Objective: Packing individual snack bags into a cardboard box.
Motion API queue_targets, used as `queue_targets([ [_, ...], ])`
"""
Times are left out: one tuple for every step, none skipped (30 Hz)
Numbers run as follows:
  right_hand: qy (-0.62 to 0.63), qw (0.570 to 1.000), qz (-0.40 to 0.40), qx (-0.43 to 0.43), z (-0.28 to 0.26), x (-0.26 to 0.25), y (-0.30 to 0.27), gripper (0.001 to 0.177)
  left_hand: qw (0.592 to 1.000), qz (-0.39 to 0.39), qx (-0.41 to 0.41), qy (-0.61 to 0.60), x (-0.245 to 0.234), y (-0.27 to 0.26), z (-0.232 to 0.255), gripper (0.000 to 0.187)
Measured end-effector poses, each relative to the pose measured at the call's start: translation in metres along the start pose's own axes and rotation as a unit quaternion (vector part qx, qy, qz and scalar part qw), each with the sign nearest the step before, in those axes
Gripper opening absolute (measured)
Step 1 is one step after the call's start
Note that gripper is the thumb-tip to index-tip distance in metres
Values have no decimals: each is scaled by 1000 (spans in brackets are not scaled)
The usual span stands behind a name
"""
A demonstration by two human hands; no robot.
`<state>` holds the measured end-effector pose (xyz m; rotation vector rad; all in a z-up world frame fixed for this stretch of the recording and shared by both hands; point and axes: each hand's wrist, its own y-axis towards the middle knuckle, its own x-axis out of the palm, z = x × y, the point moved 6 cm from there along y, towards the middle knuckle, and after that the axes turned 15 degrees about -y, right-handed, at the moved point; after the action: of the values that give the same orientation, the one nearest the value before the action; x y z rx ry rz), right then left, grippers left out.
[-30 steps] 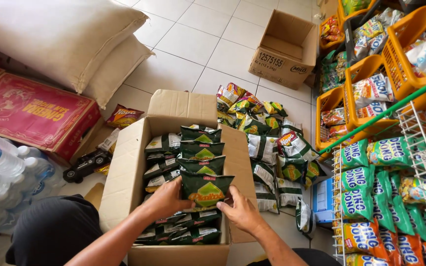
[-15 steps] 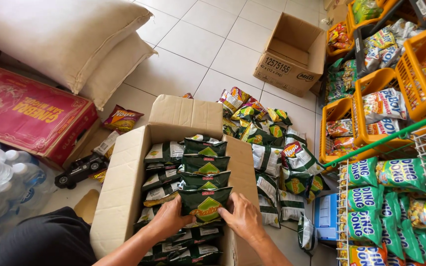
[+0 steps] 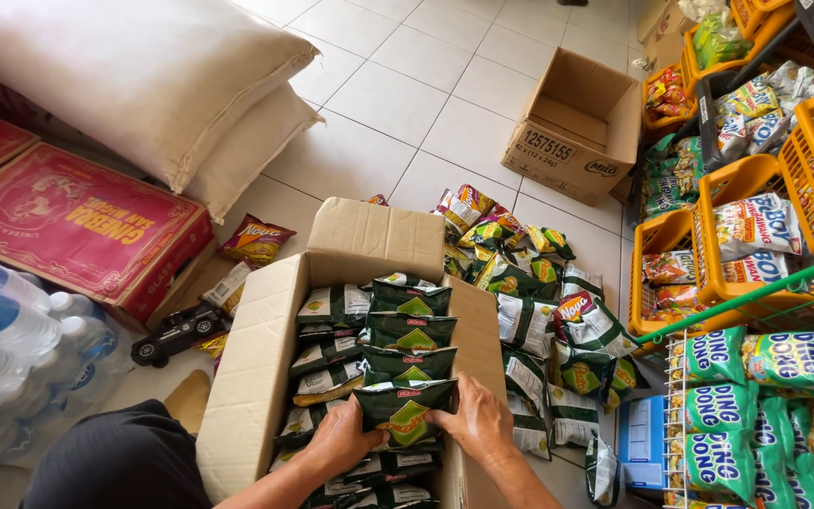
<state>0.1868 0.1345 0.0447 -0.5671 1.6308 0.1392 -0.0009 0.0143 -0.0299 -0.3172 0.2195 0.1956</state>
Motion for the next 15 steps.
queue_targets([
  [1,1000,1,-1,-1,0,-1,67,1000,1,1,1,-2,0,2,67],
  [-4,1000,-1,0,-1,0,-2,67,1000,-6,-2,-1,-3,0,3,68],
  [-10,1000,-3,0,0,0,-3,67,1000,-13,-5,-2,-3,0,4,69],
  [-9,1000,-1,1,3,3,-2,67,1000,-13,-4,-2,-4,0,6,69],
  [-8,1000,6,-8,5,5,-2,66,1000,-21,-5,-11,-3,-1,7,69],
  [-6,1000,13,-16,7,7,-2,65,999,-30,-5,-20,-3,-1,8,69],
  [-5,1000,14,-15,9,6,-2,65,999,-31,-4,-19,-5,-4,18,69],
  [10,1000,11,-18,11,6,-2,66,999,-39,-6,-30,-6,-7,27,70],
  [25,999,8,-20,13,6,-2,67,998,-47,-9,-41,-7,-11,36,71],
  [26,999,9,-20,16,6,-1,67,998,-47,-8,-41,-9,-11,40,71],
  [42,999,-2,-6,21,9,0,69,997,-55,-10,-50,-10,-12,44,71],
  [57,998,-14,6,25,11,2,72,996,-63,-13,-59,-10,-12,48,71],
  [57,998,-14,4,26,11,1,72,996,-61,-13,-59,-13,-14,56,71],
  [64,998,-11,11,29,11,1,72,995,-62,-45,-64,-16,-16,61,74],
  [71,997,-8,18,31,11,0,73,993,-62,-77,-69,-18,-18,65,77],
])
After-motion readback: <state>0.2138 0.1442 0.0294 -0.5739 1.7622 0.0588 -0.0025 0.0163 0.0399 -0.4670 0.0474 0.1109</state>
